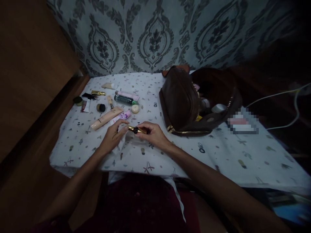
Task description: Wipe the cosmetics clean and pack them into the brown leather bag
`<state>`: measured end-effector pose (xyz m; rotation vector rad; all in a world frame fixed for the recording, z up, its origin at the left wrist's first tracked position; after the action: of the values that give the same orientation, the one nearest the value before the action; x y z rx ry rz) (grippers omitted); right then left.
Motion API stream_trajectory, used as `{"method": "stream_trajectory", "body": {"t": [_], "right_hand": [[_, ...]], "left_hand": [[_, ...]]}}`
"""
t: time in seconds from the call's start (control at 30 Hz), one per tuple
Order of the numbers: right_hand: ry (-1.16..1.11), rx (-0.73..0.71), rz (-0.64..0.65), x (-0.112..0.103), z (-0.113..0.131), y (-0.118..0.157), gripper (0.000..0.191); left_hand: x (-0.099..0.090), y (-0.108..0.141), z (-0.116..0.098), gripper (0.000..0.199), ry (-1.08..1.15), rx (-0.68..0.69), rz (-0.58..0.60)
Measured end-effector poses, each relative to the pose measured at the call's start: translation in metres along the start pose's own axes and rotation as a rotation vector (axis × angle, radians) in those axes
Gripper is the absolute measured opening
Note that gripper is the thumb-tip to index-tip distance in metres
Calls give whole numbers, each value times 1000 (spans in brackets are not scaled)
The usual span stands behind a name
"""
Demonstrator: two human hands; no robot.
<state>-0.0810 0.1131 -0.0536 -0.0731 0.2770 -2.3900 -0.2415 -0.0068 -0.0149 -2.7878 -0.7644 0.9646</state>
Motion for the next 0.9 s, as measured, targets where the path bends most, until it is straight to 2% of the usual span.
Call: {"method": "stream_trajectory", "body": {"t": [0.17,0.27,0.43,0.53,0.63,0.77,0.9], "right_hand": [[66,-85,-5,-1,-3,0,26],[133,-127,-3,-1,-3,1,25],[173,-148,23,-2,1,2,24],[195,-142,32,-2,2,3,23],[187,-128,17,-2,2,2,22],[157,-107,-18,-2,2,2,20],[167,-108,-11,-2,3,2,19]], "left_hand": [[-7,3,-6,29,6,143,83],[-4,3,-7,28,-47,94,71],[3,2,-3,41,-67,-3,28],[3,2,-2,41,-49,-9,34],[-1,1,-3,30,22,46,63],[-3,0,-2,54,29,72,48],[-1,0,2,36,-28,-30,44]]}}
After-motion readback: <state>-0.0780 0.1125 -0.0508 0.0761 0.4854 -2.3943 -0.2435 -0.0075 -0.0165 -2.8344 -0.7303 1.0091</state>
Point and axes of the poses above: each hand's wrist, its own y-axis away from the middle knuckle, its own x-axis out of the palm, z = x × y, the point moved 1 cm from there along -y, towards the middle knuckle, and after that the axes turned 9 degrees about -z, right-handed, at the moved point
